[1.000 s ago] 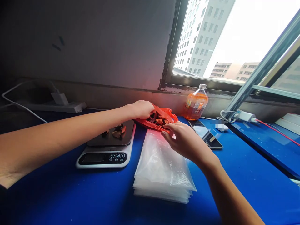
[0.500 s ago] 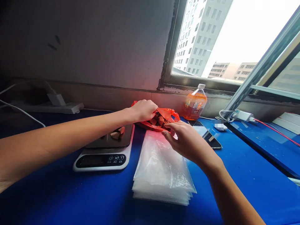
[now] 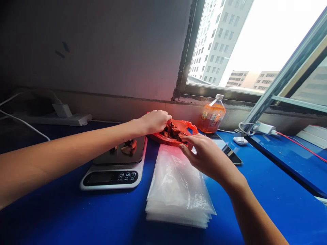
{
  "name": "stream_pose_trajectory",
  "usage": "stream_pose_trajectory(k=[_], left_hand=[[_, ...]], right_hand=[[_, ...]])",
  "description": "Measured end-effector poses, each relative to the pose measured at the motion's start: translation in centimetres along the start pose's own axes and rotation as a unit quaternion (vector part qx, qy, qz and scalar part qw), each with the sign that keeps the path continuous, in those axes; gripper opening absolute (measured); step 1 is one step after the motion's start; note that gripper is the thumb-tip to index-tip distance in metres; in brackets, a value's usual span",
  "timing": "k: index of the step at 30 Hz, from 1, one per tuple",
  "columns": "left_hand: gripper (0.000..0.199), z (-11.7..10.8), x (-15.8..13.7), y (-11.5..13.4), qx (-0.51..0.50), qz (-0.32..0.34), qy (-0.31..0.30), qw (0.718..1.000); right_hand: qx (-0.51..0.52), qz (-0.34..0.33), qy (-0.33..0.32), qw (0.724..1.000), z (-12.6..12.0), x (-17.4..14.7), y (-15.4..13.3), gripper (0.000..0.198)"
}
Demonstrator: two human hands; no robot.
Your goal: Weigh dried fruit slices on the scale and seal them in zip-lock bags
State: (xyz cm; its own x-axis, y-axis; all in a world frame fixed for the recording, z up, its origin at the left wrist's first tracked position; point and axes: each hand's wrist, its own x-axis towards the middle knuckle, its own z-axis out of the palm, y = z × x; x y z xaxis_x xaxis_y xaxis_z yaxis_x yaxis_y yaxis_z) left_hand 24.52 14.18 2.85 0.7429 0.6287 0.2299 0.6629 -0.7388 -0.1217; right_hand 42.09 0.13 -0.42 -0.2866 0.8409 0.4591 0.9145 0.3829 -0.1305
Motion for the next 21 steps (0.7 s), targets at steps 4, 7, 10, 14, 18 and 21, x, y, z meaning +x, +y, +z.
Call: stream_pose_trajectory(k=[4, 7, 10, 14, 18, 21], left_hand=[[0.027, 0.2, -0.1, 0.2, 0.01, 0.032, 0.006, 0.999], [0.026, 0.2, -0.2, 0.9, 0.002, 0.059, 0.001, 0.998], [0.025, 0.4, 0.5, 2.1, -0.018, 0.103, -0.017, 0.994], [0.027, 1.2, 2.9, 3.5, -0.039, 0.139, -0.065, 0.987], [0.047, 2.0, 5.0, 3.3, -0.03, 0.124, -0.071, 0.989], [0.051, 2.1, 5.0, 2.7, -0.015, 0.123, -0.066, 0.99]], right_hand=[[0.003, 0.014, -0.008, 1.0, -0.5, -0.1, -0.1, 0.021], [0.008, 0.033, -0.017, 0.999, -0.9, -0.2, -0.1, 0.023], [0.014, 0.046, -0.022, 0.999, -1.2, -0.3, 0.0, 0.026], [0.015, 0.054, -0.017, 0.998, -1.2, -0.3, -0.1, 0.026], [0.005, 0.055, -0.037, 0.998, -1.2, -0.4, -0.6, 0.025], [0.001, 0.047, -0.05, 0.998, -1.4, -0.6, -0.7, 0.024]])
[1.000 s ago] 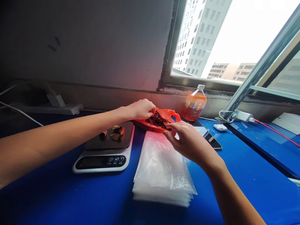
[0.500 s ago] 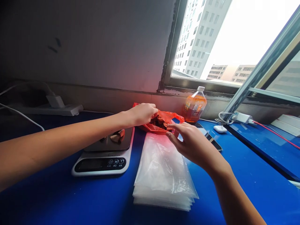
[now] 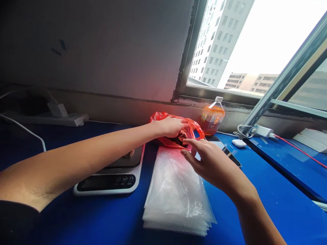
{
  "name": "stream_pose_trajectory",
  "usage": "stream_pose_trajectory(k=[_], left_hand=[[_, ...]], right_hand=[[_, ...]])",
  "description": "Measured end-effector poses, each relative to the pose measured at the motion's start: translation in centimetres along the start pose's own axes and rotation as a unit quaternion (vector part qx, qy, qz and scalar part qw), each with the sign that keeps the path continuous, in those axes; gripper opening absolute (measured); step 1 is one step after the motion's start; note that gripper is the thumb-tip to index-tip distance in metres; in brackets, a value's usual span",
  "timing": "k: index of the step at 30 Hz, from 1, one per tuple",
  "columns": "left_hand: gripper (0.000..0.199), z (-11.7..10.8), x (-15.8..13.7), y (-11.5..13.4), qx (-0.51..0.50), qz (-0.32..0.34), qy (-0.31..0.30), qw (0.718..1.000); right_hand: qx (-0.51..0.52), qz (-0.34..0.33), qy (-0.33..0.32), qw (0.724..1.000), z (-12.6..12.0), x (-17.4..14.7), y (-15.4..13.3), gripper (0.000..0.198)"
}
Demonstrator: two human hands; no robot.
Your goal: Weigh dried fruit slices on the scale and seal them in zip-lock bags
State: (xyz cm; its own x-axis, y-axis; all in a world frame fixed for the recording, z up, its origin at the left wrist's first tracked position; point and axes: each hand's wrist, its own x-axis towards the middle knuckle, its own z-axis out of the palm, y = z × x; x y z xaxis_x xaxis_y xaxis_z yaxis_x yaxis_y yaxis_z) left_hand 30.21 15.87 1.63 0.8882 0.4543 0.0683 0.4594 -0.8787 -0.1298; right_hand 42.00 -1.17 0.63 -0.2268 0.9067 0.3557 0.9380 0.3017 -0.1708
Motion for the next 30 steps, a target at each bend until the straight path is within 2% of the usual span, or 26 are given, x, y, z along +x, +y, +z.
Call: stream_pose_trajectory(k=[6, 9, 12, 18, 21, 25, 30], left_hand=[[0.03, -0.9, -2.7, 0.3, 0.033, 0.037, 0.024, 0.998], [0.018, -0.9, -4.1, 0.4, 0.039, 0.077, -0.005, 0.996], [0.011, -0.9, -4.8, -0.1, 0.038, 0.089, -0.023, 0.995], [0.02, -1.4, -3.0, -1.8, 0.017, 0.087, 0.006, 0.996], [0.018, -1.1, -2.1, -2.0, 0.004, 0.118, 0.02, 0.993], [0.029, -0.1, -1.8, -1.9, -0.024, 0.171, 0.029, 0.985], [0.02, 0.2, -1.4, -2.6, 0.012, 0.147, 0.028, 0.989]], right_hand=[[-0.003, 0.013, -0.006, 1.0, 0.1, -0.3, 0.0, 0.035], [0.017, 0.022, -0.014, 1.0, 0.3, -0.3, 0.1, 0.038], [0.026, 0.033, -0.021, 0.999, 0.4, -0.4, 0.3, 0.039], [0.017, 0.026, -0.005, 0.999, 0.5, -0.5, 0.3, 0.038], [0.008, 0.016, 0.004, 1.0, 0.7, -0.3, 0.0, 0.036], [-0.004, -0.003, 0.002, 1.0, 0.7, -0.2, 0.0, 0.037], [-0.006, 0.001, -0.006, 1.0, 0.5, -0.3, 0.2, 0.036]])
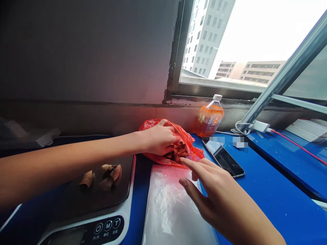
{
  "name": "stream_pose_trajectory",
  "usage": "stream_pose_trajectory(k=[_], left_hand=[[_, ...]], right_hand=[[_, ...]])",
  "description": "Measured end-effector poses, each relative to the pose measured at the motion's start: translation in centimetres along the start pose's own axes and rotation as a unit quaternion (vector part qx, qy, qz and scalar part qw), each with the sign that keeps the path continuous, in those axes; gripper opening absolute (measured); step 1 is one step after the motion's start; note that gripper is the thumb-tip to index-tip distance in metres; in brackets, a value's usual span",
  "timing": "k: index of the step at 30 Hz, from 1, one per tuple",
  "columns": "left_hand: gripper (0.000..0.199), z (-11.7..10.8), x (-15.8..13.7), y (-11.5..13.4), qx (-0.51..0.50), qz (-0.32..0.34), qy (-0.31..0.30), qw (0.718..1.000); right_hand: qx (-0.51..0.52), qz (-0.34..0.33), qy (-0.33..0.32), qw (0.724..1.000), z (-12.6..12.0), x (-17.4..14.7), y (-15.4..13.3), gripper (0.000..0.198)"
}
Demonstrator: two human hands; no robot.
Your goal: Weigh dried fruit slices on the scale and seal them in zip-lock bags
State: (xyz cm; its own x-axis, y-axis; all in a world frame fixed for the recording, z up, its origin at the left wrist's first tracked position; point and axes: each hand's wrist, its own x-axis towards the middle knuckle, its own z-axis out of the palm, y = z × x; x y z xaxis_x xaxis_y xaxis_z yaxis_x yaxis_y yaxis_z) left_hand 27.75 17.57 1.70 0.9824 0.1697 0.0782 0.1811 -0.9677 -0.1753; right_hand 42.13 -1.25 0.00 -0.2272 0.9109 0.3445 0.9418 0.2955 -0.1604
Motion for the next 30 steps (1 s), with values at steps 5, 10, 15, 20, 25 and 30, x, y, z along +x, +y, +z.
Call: stream_pose_trajectory(k=[5, 10, 15, 20, 25, 30], left_hand=[[0.022, -0.49, 0.2, -0.71, 0.017, -0.022, -0.05, 0.998], [0.026, -0.3, 0.76, -0.66, 0.002, -0.047, -0.079, 0.996], [0.027, -0.27, 0.66, -0.91, -0.034, -0.05, -0.109, 0.992], [0.016, -0.48, 0.41, -0.89, -0.077, -0.07, -0.116, 0.988], [0.014, -0.01, 0.68, -0.26, -0.114, -0.112, -0.073, 0.984], [0.018, -0.97, 0.4, -0.99, -0.185, -0.139, 0.005, 0.973]], right_hand=[[0.002, 0.005, 0.003, 1.0, -0.17, 0.26, 0.04, 0.035], [0.011, 0.007, -0.007, 1.0, 0.04, 0.26, 0.04, 0.036], [0.005, 0.013, -0.015, 1.0, 0.26, 0.39, -0.23, 0.037], [-0.001, 0.016, -0.006, 1.0, 0.16, 0.52, -0.23, 0.036], [0.011, 0.012, -0.016, 1.0, 0.08, 0.42, -0.09, 0.037], [0.018, 0.012, -0.01, 1.0, 0.01, 0.53, -0.19, 0.036]])
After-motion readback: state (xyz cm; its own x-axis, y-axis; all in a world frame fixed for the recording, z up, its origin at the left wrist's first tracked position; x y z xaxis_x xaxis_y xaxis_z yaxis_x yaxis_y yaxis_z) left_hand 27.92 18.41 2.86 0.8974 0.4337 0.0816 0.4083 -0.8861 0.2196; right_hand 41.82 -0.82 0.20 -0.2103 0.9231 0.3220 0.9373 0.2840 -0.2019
